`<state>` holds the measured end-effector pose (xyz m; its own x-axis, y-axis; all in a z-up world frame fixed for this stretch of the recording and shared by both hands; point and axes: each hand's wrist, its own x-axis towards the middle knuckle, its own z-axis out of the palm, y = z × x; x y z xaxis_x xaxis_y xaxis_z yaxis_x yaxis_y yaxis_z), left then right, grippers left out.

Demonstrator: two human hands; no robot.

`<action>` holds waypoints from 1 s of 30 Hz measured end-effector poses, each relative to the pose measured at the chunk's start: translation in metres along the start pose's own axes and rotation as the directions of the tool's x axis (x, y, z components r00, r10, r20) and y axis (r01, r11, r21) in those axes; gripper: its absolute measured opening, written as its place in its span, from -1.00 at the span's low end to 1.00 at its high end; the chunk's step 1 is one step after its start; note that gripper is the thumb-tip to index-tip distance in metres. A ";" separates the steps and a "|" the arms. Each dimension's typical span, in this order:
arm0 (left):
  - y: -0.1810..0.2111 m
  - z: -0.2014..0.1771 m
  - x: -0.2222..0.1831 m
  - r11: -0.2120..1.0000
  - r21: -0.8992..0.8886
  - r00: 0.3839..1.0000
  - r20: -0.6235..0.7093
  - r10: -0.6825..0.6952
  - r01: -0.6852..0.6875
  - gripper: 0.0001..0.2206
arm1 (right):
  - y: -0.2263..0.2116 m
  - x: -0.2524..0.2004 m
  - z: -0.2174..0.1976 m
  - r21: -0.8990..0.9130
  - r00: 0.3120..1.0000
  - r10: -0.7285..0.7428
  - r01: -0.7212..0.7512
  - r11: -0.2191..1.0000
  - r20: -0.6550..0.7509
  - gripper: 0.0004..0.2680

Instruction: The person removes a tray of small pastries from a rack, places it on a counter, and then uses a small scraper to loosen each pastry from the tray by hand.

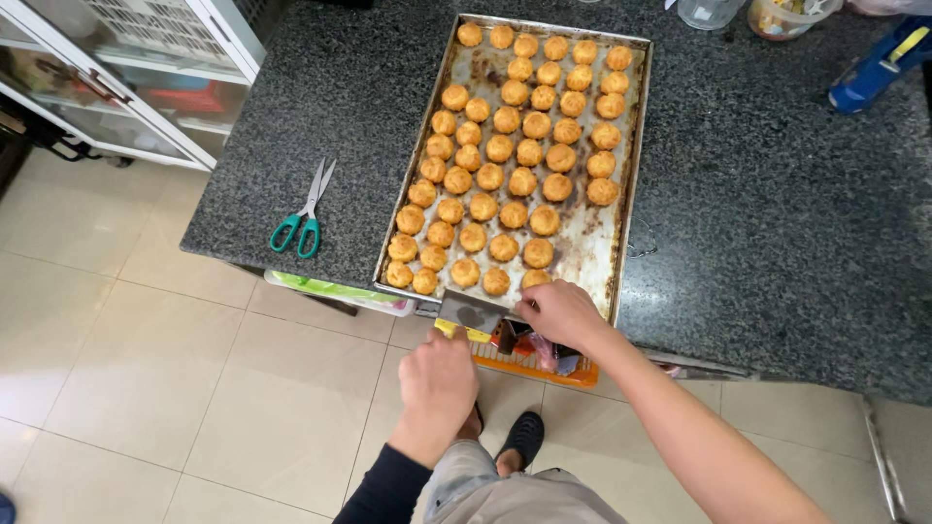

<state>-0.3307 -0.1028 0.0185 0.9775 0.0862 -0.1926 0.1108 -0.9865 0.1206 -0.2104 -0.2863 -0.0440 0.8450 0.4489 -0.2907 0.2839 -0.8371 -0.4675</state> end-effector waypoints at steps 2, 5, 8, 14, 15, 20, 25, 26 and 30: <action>0.003 0.014 0.004 1.000 0.002 1.000 0.005 -0.013 0.013 -0.74 | 0.001 -0.002 0.000 0.015 0.999 0.032 -0.032 0.999 0.001 -0.80; 0.003 0.033 0.007 0.999 0.039 1.000 0.002 0.016 -0.017 -0.78 | 0.005 -0.002 0.000 0.053 0.998 0.060 -0.060 0.997 0.001 -0.79; 0.006 0.054 0.005 0.995 0.101 0.999 0.020 0.024 -0.026 -0.73 | 0.005 0.000 0.002 0.048 0.999 0.052 -0.051 0.998 -0.007 -0.79; 0.004 0.071 0.020 0.995 0.075 0.996 -0.064 0.069 -0.064 -0.55 | -0.005 0.003 -0.004 0.050 0.998 0.048 -0.046 0.998 -0.039 -0.80; 0.003 0.068 0.021 0.996 0.060 0.997 -0.043 0.062 -0.060 -0.57 | -0.008 0.003 -0.004 0.084 0.996 0.039 -0.032 0.996 -0.086 -0.81; -0.009 0.040 0.018 0.998 0.008 0.998 -0.002 0.061 -0.061 -0.54 | -0.034 0.026 -0.004 0.076 0.947 -0.171 0.198 0.977 -0.270 -0.75; -0.016 0.020 0.013 0.995 -0.036 0.995 -0.038 0.096 -0.097 -0.70 | -0.052 0.056 0.009 -0.108 0.970 -0.234 0.227 0.968 -0.066 -0.56; -0.018 0.015 0.012 0.993 -0.035 0.993 -0.043 0.108 -0.109 -0.72 | -0.053 0.059 0.012 -0.100 0.971 -0.229 0.222 0.970 -0.068 -0.54; -0.034 -0.021 -0.002 0.990 0.013 0.990 0.012 0.138 -0.138 -0.75 | -0.052 0.070 0.022 -0.079 0.979 -0.201 0.198 0.977 -0.024 -0.54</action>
<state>-0.3326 -0.0660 0.0351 0.9812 -0.0523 -0.1858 -0.0276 -0.9907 0.1332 -0.1759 -0.2051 -0.0581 0.7815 0.6001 -0.1704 0.4809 -0.7535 -0.4482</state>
